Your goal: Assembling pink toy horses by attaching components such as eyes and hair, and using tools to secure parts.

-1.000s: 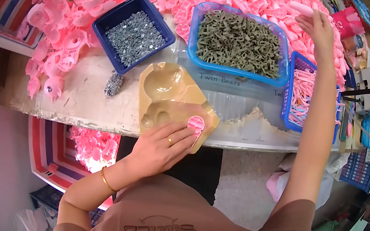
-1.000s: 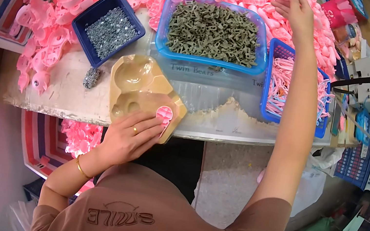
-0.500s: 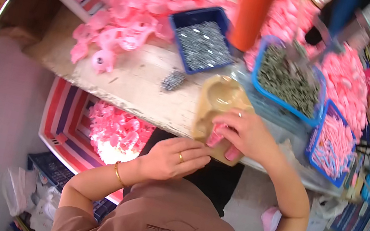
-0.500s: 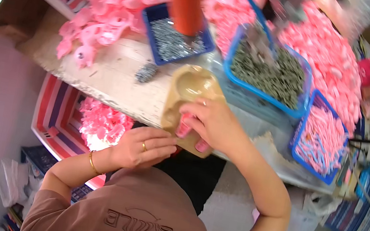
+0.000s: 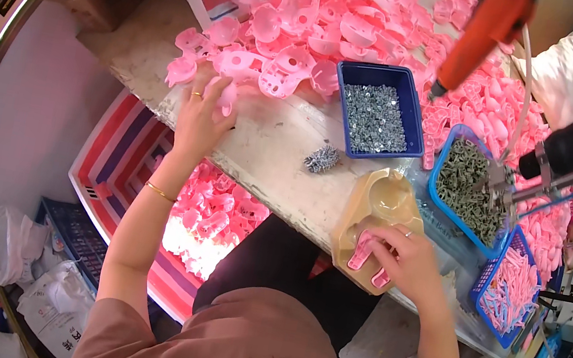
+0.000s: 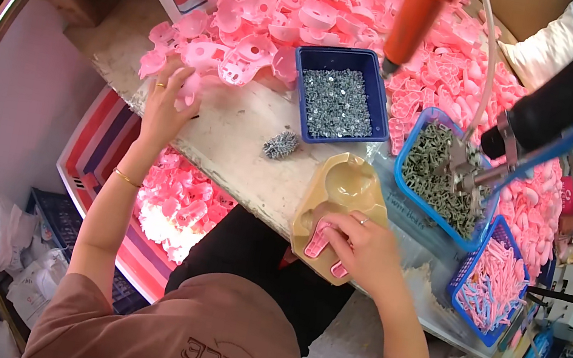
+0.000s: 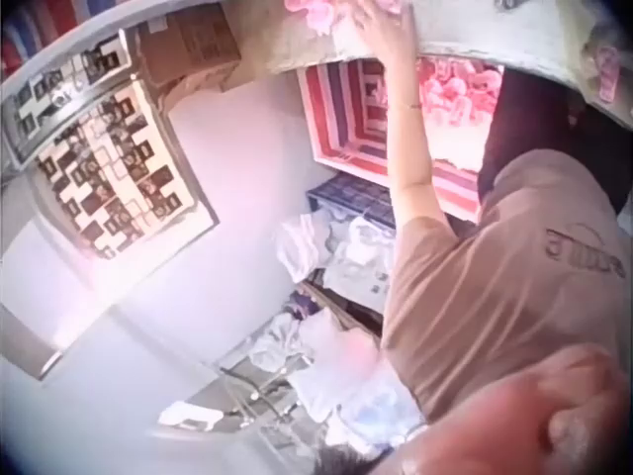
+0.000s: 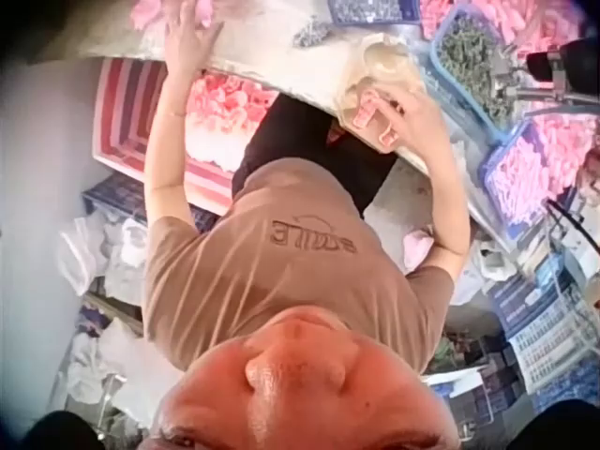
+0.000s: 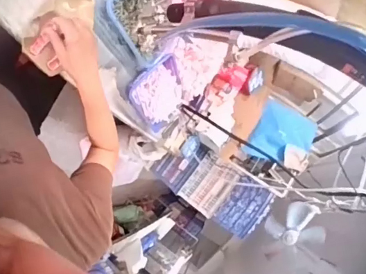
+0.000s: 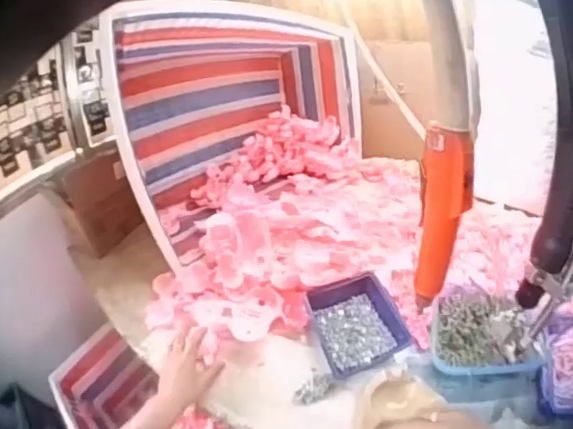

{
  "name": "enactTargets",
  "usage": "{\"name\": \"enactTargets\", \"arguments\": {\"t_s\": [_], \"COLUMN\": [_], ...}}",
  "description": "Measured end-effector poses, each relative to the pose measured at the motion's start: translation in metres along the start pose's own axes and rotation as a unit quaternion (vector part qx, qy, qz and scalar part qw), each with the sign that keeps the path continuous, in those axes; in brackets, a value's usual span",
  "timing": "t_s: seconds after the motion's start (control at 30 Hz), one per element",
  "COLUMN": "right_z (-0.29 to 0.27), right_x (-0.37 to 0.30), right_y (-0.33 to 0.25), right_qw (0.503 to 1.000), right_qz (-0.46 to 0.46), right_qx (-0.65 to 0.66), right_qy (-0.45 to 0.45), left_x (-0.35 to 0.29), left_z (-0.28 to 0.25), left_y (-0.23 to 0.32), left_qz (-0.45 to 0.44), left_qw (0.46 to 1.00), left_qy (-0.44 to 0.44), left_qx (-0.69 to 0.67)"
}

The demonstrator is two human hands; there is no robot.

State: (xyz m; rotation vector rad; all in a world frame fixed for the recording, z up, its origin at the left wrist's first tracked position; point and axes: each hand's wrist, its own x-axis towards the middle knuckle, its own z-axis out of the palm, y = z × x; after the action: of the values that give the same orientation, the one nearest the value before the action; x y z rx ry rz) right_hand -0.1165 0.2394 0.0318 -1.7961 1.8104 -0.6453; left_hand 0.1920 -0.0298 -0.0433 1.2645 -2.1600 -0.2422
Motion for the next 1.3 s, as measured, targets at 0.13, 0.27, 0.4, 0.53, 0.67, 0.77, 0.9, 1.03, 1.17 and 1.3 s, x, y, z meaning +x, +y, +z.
{"name": "enactTargets", "arguments": {"t_s": [0.13, 0.27, 0.4, 0.53, 0.67, 0.77, 0.9, 1.03, 1.17, 1.3], "right_z": [0.002, 0.002, 0.007, -0.014, -0.035, -0.039, -0.024, 0.009, -0.004, -0.015], "right_x": [-0.001, 0.001, 0.011, 0.020, -0.008, -0.027, -0.045, -0.051, -0.054, -0.064], "right_y": [0.000, -0.001, -0.011, -0.035, -0.038, -0.037, -0.021, 0.005, -0.006, 0.001], "right_qw": [1.000, 0.999, 0.987, 0.962, 0.968, 0.978, 0.965, 0.960, 0.976, 0.981], "right_qz": [-0.006, -0.016, -0.062, -0.090, 0.022, -0.004, -0.042, -0.075, -0.050, 0.014], "right_qx": [0.027, 0.035, 0.041, 0.105, 0.244, 0.137, -0.077, -0.211, -0.163, -0.128], "right_qy": [0.008, 0.019, 0.145, 0.234, 0.057, 0.155, 0.247, 0.166, 0.134, 0.143], "left_x": [0.000, -0.011, -0.044, -0.079, -0.091, -0.088, -0.088, -0.088, -0.086, -0.083], "left_z": [-0.021, -0.028, -0.015, 0.002, 0.017, 0.015, 0.023, 0.034, 0.027, 0.031], "left_y": [0.012, 0.023, 0.028, 0.096, 0.133, 0.145, 0.154, 0.177, 0.179, 0.186], "left_qz": [0.113, 0.161, 0.248, 0.421, 0.438, 0.400, 0.304, 0.293, 0.295, 0.289], "left_qw": [0.977, 0.945, 0.934, 0.889, 0.884, 0.889, 0.907, 0.897, 0.905, 0.897], "left_qy": [0.143, 0.250, 0.253, 0.165, 0.068, 0.004, -0.083, -0.146, -0.204, -0.230], "left_qx": [0.109, 0.137, 0.053, -0.073, -0.149, -0.220, -0.279, -0.298, -0.229, -0.241]}}
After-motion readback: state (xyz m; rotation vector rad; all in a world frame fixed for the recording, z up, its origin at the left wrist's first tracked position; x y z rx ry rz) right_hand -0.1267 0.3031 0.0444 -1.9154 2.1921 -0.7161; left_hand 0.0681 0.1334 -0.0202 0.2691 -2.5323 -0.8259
